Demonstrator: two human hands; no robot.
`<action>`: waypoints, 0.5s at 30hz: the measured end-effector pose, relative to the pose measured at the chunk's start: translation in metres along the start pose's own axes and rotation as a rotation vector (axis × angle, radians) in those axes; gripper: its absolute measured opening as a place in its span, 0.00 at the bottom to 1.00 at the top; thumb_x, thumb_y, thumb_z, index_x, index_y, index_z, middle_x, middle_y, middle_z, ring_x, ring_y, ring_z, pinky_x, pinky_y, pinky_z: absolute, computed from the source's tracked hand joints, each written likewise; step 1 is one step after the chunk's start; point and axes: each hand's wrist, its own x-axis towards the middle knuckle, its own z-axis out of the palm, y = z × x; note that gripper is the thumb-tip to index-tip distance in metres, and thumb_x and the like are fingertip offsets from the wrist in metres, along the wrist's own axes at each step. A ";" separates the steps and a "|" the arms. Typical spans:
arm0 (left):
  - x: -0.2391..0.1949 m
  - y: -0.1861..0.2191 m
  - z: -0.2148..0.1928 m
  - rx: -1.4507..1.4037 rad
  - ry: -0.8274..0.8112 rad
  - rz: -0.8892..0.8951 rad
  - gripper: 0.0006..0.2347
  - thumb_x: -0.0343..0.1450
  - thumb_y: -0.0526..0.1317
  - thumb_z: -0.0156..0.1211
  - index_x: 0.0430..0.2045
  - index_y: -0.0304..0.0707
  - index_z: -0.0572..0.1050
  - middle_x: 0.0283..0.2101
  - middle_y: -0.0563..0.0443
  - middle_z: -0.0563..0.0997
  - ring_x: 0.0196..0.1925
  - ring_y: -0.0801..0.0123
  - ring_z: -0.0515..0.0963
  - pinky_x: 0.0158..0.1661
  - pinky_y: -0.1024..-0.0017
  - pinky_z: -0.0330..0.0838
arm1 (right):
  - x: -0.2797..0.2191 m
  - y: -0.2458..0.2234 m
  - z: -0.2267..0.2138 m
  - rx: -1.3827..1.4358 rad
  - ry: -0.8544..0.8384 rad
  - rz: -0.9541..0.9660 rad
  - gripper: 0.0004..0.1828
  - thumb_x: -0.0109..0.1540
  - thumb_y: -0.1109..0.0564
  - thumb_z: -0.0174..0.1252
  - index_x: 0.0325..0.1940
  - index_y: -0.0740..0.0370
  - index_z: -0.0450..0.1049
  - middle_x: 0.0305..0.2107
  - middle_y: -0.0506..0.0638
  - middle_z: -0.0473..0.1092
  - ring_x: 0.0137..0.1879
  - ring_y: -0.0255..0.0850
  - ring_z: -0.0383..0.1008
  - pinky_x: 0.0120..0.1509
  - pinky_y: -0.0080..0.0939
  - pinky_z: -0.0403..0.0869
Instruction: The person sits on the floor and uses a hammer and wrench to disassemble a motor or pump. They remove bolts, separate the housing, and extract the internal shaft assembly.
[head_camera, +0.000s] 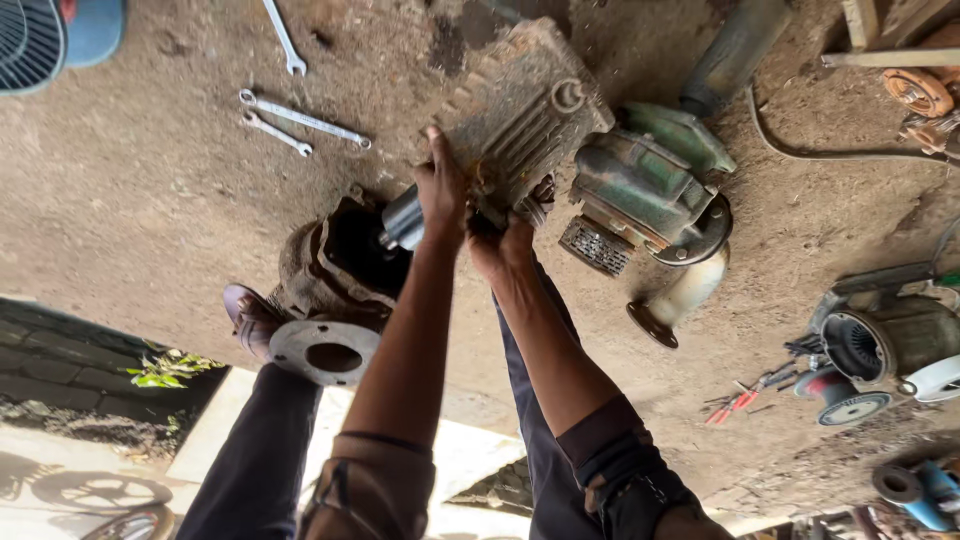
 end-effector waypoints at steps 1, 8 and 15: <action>-0.001 0.004 0.007 0.008 0.030 0.000 0.41 0.77 0.72 0.48 0.57 0.18 0.66 0.35 0.44 0.74 0.34 0.63 0.76 0.35 0.60 0.73 | 0.001 0.001 0.001 0.067 0.053 -0.012 0.21 0.69 0.60 0.34 0.57 0.70 0.70 0.36 0.61 0.74 0.42 0.42 0.77 0.43 0.40 0.81; -0.025 0.020 0.019 -0.051 -0.073 -0.109 0.44 0.71 0.74 0.36 0.62 0.24 0.64 0.19 0.57 0.59 0.20 0.73 0.59 0.22 0.66 0.57 | 0.019 -0.018 -0.017 0.067 -0.267 -0.058 0.17 0.68 0.61 0.40 0.55 0.69 0.71 0.36 0.57 0.76 0.40 0.45 0.77 0.45 0.43 0.80; -0.043 0.040 -0.037 0.511 -0.044 0.564 0.30 0.79 0.60 0.48 0.60 0.24 0.68 0.44 0.41 0.68 0.38 0.61 0.68 0.33 0.61 0.63 | 0.033 -0.064 -0.009 0.138 -0.125 -0.039 0.14 0.71 0.62 0.41 0.52 0.74 0.70 0.41 0.59 0.75 0.44 0.46 0.80 0.50 0.43 0.85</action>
